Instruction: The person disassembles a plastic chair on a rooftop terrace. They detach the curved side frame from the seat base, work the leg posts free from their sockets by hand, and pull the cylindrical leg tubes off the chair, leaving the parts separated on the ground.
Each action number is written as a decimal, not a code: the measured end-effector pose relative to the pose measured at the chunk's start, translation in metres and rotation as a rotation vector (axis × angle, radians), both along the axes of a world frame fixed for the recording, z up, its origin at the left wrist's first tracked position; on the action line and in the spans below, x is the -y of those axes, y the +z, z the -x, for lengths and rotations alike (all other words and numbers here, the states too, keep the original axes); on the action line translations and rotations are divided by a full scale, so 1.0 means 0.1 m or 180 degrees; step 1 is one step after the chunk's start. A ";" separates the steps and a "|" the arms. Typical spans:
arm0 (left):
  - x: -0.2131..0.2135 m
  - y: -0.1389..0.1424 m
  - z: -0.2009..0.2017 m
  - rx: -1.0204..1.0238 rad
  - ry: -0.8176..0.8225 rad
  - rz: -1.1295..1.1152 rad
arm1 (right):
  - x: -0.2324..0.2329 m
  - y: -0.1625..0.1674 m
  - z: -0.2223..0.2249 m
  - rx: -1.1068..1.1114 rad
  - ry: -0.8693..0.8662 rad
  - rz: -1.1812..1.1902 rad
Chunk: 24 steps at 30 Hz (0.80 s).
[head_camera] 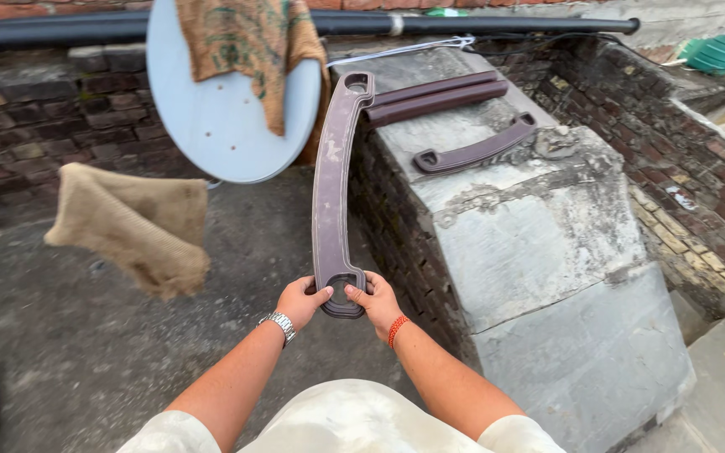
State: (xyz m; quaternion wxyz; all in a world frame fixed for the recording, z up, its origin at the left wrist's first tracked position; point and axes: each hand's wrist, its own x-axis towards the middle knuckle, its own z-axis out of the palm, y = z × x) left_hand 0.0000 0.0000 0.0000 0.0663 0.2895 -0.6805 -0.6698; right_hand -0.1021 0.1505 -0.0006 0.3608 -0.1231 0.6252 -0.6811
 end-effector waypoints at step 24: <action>-0.02 0.05 -2.13 -0.0199 0.0671 -0.0152 | 0.23 0.04 -1.87 0.0042 0.0634 -0.0013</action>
